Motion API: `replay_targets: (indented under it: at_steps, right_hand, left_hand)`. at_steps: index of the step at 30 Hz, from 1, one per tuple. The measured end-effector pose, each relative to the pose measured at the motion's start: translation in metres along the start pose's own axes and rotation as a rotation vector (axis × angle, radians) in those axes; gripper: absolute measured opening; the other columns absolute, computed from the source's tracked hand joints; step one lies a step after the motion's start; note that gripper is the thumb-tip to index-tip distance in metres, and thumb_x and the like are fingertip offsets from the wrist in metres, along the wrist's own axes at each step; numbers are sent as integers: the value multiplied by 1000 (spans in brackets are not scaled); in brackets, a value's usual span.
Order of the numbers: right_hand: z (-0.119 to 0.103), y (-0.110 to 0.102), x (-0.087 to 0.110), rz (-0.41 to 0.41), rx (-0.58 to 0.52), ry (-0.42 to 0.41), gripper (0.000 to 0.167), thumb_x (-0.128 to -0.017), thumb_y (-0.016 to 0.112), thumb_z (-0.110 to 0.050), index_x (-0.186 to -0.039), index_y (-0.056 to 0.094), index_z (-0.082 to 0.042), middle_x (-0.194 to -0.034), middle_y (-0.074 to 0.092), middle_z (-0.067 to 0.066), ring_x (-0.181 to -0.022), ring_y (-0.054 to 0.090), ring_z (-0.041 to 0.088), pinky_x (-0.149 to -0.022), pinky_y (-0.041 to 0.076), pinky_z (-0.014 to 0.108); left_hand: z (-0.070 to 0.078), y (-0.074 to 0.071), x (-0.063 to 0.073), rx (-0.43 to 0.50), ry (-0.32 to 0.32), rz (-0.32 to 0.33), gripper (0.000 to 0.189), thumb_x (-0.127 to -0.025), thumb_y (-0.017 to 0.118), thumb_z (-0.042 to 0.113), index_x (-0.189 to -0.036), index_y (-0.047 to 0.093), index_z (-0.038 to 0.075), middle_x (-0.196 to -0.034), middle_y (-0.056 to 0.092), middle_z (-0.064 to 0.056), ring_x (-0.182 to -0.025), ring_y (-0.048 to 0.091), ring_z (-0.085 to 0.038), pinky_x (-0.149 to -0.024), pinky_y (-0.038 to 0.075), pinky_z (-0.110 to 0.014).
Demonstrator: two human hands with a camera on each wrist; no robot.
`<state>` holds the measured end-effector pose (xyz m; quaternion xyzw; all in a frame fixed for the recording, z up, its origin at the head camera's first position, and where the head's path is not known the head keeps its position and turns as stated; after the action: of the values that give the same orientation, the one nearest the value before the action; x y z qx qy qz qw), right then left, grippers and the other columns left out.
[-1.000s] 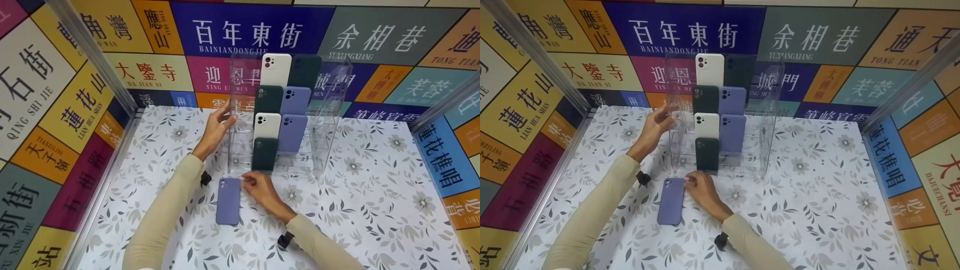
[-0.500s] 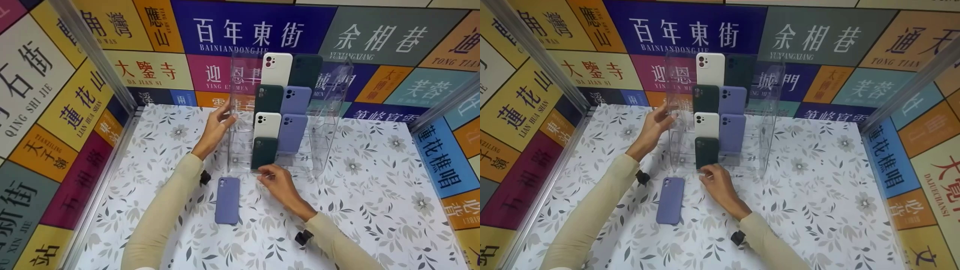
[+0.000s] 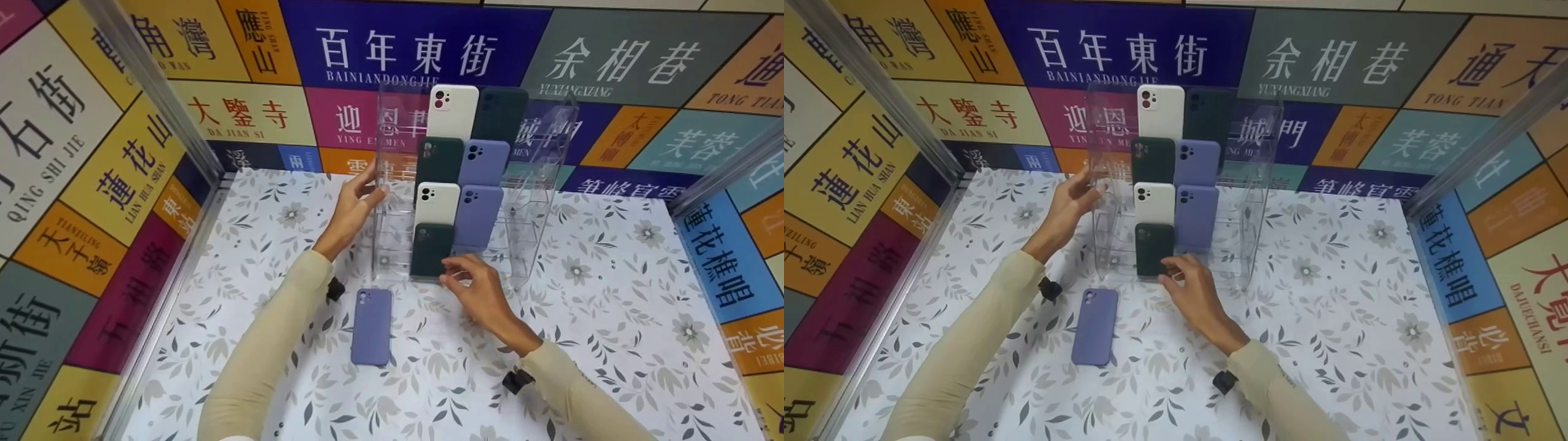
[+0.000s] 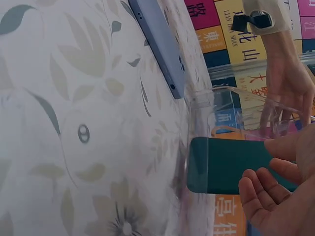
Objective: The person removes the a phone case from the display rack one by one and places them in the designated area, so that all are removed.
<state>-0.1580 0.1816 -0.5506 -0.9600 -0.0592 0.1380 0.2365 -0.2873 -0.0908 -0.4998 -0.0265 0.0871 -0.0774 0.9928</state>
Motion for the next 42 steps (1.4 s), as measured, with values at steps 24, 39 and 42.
replay_targets:
  at_steps: [24,39,42]
  right_hand:
    - [-19,-39,-32,28,126,-125,37,-96,82,3,-132,75,5,-123,69,18,-108,73,34,-94,63,52]
    - [-12,-33,-45,-24,169,-102,46,-99,80,1,-144,69,2,-125,68,19,-113,70,33,-95,63,49]
    - [-12,-31,-46,-23,178,-125,48,-99,79,2,-146,69,1,-124,68,19,-110,71,32,-93,63,47]
  left_hand:
    - [0,-1,1,24,-19,-19,72,-109,65,22,-174,34,19,-171,47,-13,-138,58,-38,-118,50,-52]
    - [1,0,1,17,-15,-25,71,-109,64,19,-174,34,17,-169,51,-8,-136,60,-34,-116,52,-49]
    - [0,0,0,28,-9,-15,70,-109,66,17,-172,37,16,-166,54,-10,-136,60,-37,-116,51,-51]
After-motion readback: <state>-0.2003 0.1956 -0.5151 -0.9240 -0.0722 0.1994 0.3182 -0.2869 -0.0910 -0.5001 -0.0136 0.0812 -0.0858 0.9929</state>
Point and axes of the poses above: each hand's wrist, its own x-axis away from the middle knuckle, its own y-axis out of the palm, z = x × y, the point moved 1 cm from there along -x, towards the middle knuckle
